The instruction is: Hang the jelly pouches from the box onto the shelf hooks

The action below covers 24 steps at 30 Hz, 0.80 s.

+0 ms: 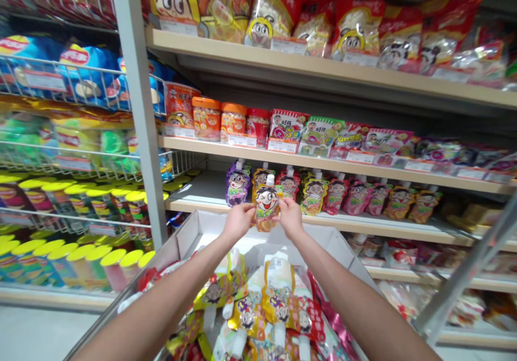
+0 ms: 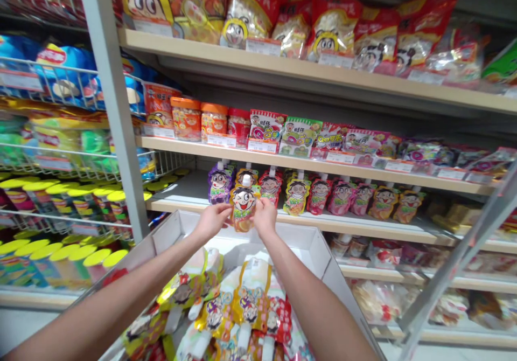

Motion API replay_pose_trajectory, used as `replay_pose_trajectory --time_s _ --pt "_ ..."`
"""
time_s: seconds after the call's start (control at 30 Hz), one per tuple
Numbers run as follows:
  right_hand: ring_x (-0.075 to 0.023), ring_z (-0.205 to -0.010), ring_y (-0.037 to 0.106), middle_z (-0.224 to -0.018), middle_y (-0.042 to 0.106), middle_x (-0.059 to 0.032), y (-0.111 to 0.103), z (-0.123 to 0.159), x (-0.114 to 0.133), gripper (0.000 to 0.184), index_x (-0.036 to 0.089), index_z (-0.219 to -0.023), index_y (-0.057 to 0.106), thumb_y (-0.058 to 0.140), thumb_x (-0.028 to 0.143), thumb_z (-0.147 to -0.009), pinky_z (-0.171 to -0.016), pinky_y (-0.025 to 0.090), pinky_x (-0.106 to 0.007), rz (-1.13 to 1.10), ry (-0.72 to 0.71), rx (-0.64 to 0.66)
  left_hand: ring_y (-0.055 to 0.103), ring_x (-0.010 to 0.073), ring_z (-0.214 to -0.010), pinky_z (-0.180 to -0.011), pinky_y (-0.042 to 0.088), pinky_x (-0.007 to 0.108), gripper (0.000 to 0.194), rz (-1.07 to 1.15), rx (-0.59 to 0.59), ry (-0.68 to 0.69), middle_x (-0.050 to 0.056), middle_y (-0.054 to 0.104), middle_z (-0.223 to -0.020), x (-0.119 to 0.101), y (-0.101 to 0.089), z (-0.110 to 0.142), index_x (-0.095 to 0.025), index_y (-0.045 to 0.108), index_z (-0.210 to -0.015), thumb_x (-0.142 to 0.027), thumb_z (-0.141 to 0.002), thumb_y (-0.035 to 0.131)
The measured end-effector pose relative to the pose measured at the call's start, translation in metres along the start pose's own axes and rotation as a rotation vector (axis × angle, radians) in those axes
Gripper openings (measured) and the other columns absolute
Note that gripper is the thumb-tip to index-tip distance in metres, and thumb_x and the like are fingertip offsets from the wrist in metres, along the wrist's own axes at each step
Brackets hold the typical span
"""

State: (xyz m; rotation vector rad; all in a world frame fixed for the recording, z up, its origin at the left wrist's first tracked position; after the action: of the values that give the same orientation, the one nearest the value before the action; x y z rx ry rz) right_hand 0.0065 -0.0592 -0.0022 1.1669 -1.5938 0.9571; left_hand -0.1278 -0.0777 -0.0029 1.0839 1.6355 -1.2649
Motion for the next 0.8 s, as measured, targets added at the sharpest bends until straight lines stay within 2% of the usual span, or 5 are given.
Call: replay_pose_trajectory --time_s 0.1,0.2,0.33,0.6,0.8 --pt "-0.0097 -0.044 0.048 -0.055 0.051 0.0018 0.013 -0.026 0.002 0.017 0.018 -0.067 0.049 0.038 0.030 -0.067 -0.038 0.044 -0.021 0.015 0.017 -0.062 0.059 0.0122 -0.055 -0.047 0.044 0.019 0.025 0.008 -0.112 -0.039 0.006 0.064 -0.070 -0.003 0.002 -0.032 -0.012 0.061 -0.084 -0.022 -0.070 0.042" --pt "-0.0093 -0.043 0.048 -0.056 0.052 0.0019 0.024 -0.045 -0.002 0.019 0.018 -0.069 0.051 0.038 0.030 -0.068 -0.036 0.043 -0.020 0.056 0.003 -0.119 0.059 0.0133 -0.060 -0.055 0.045 0.020 0.024 -0.086 -0.203 -0.025 0.007 0.065 -0.072 0.003 0.006 -0.058 -0.012 0.062 -0.084 -0.019 -0.068 0.045" --pt "-0.0085 -0.041 0.047 -0.056 0.051 0.0018 0.035 -0.061 -0.014 0.018 0.017 -0.068 0.053 0.038 0.028 -0.068 -0.035 0.041 -0.019 0.108 0.003 -0.162 0.059 0.0148 -0.072 -0.064 0.044 0.022 0.026 -0.130 -0.239 -0.019 0.008 0.065 -0.080 0.016 0.013 -0.078 -0.013 0.062 -0.088 -0.016 -0.067 0.046" --pt "-0.0108 -0.049 0.050 -0.054 0.054 0.0006 0.041 -0.082 -0.035 0.023 0.016 -0.077 0.055 0.035 0.027 -0.072 -0.046 0.042 -0.021 0.283 -0.163 -0.104 0.057 0.0155 -0.083 -0.072 0.042 0.023 0.032 -0.171 -0.242 -0.021 0.009 0.062 -0.092 0.028 0.018 -0.092 -0.012 0.059 -0.093 -0.010 -0.065 0.045" --pt "-0.0166 -0.072 0.056 -0.074 0.062 -0.0067 0.031 -0.069 -0.019 0.029 0.015 -0.094 0.054 0.041 0.018 -0.068 -0.066 0.042 -0.026 0.392 -0.263 -0.108 0.055 0.0189 -0.088 -0.075 0.040 0.025 0.030 -0.203 -0.198 0.037 0.008 0.062 -0.092 0.022 0.015 -0.081 -0.013 0.060 -0.090 -0.014 -0.062 0.049"
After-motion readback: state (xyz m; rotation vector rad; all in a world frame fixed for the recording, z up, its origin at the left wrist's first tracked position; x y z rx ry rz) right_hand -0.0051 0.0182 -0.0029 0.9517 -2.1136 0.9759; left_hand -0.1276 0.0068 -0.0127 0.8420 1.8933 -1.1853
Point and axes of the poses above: each hand's wrist, its own z-axis away from the middle knuckle, its own y-axis out of the palm, x = y × z, the point moved 1 cm from there along -z, towards the middle knuckle
